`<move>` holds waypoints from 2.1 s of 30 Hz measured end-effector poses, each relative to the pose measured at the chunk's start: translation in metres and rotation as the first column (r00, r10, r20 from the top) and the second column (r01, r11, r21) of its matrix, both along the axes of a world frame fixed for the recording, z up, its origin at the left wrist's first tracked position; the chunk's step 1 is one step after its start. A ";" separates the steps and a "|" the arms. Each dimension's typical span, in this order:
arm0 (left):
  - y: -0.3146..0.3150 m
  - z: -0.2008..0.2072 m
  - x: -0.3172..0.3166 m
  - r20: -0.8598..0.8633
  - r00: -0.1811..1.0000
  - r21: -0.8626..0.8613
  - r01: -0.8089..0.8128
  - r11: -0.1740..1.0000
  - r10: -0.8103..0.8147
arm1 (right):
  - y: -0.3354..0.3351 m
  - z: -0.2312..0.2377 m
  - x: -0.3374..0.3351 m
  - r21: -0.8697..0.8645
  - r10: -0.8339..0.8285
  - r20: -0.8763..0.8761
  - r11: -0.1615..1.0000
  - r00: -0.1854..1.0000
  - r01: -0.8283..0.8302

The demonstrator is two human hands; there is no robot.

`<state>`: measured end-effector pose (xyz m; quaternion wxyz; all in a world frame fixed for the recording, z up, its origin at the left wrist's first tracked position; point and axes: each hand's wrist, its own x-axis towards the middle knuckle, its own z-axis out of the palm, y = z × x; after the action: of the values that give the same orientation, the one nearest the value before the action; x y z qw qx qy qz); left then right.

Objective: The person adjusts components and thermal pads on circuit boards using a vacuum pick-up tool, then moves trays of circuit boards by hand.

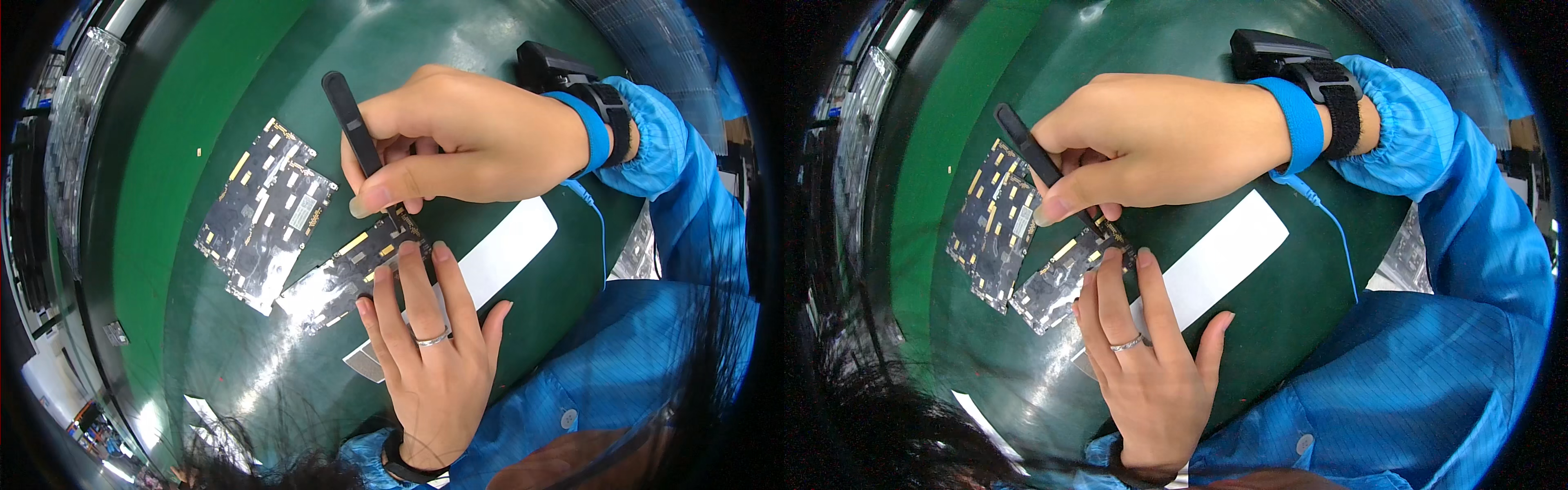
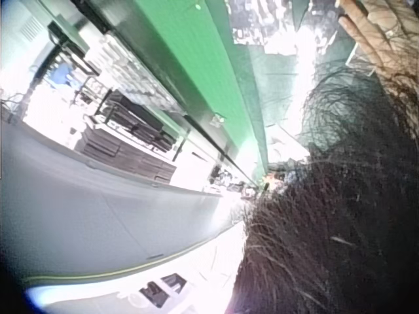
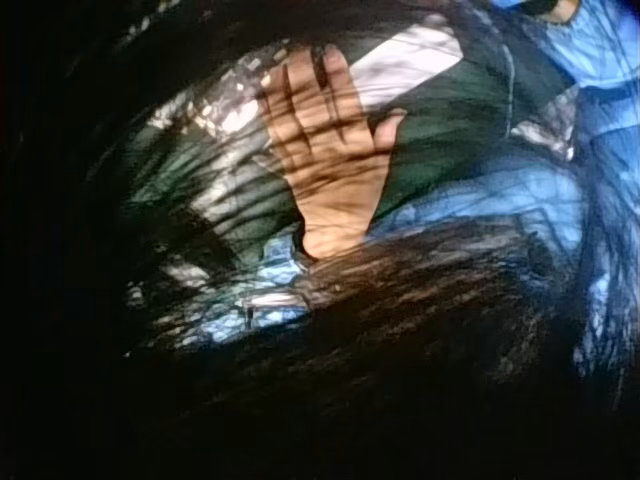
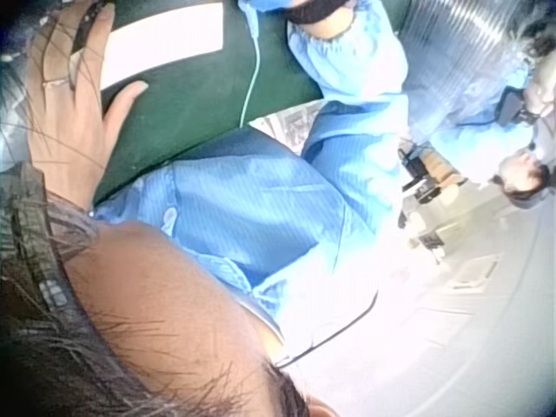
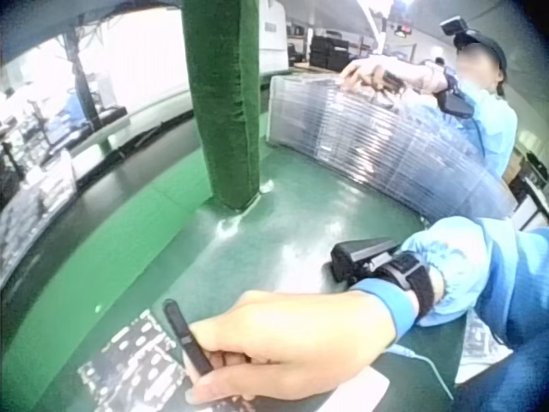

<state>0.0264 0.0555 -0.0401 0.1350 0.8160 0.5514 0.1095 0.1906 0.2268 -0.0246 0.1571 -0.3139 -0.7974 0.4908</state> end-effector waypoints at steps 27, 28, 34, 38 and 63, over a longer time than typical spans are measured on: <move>0.001 -0.001 -0.001 -0.102 0.993 0.026 -0.054 0.998 0.056 | -0.010 0.010 0.015 -0.205 -0.156 -0.299 0.974 0.941 0.096; 0.001 -0.001 -0.001 -0.095 0.994 0.032 -0.048 0.998 0.051 | -0.005 0.010 0.017 -0.110 -0.098 -0.266 0.991 0.959 0.071; -0.017 0.007 0.004 -0.065 0.997 -0.014 -0.044 0.999 0.043 | -0.013 0.028 0.004 0.133 -0.247 -0.084 0.957 0.965 0.257; -0.047 0.018 0.012 0.123 0.985 -0.114 0.135 0.984 -0.121 | -0.035 0.022 0.001 -0.134 0.004 -0.115 0.991 0.993 -0.020; -0.043 -0.009 0.019 -0.023 0.985 0.112 0.175 0.978 -0.173 | -0.058 0.017 0.001 -0.224 -0.204 -0.118 0.959 0.972 0.174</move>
<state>0.0452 0.0124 -0.0491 0.0936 0.8681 0.4716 0.1232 0.1919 0.1690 -0.0079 0.2243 -0.3686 -0.6938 0.5766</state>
